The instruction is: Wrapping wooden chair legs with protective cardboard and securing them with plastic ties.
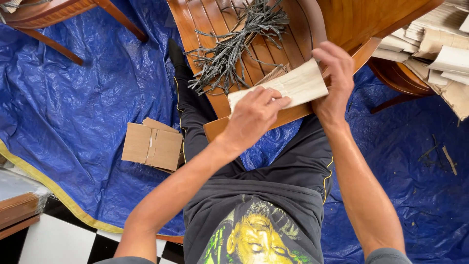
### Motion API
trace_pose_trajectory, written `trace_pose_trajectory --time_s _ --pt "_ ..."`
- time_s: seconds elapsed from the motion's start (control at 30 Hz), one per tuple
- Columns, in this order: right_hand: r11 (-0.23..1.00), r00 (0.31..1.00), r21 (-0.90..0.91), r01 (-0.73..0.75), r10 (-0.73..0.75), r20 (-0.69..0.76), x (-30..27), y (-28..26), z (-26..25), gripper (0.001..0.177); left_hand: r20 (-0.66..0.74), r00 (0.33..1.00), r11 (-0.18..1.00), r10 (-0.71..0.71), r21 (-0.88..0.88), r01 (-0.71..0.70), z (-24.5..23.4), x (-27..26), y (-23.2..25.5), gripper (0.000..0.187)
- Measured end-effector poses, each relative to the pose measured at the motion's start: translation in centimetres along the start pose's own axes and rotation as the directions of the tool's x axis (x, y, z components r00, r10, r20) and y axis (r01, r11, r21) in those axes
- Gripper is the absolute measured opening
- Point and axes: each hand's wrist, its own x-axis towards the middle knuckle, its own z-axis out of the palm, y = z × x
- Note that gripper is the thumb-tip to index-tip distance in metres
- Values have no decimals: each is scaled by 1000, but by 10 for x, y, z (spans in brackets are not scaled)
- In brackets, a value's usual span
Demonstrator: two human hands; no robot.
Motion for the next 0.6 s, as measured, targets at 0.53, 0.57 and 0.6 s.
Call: trace_pose_trajectory --time_s 0.53,0.57,0.6 --pt "610 740 584 -535 672 -23 -68 46 -23 16 94 983 971 -155 -167 169 36 26 44 35" --pt "608 739 556 -567 674 16 -65 48 -26 15 54 988 987 -142 -73 146 31 29 38 41" --pt "608 738 528 -593 673 54 -58 50 -28 16 12 993 992 -122 25 121 26 34 30 47"
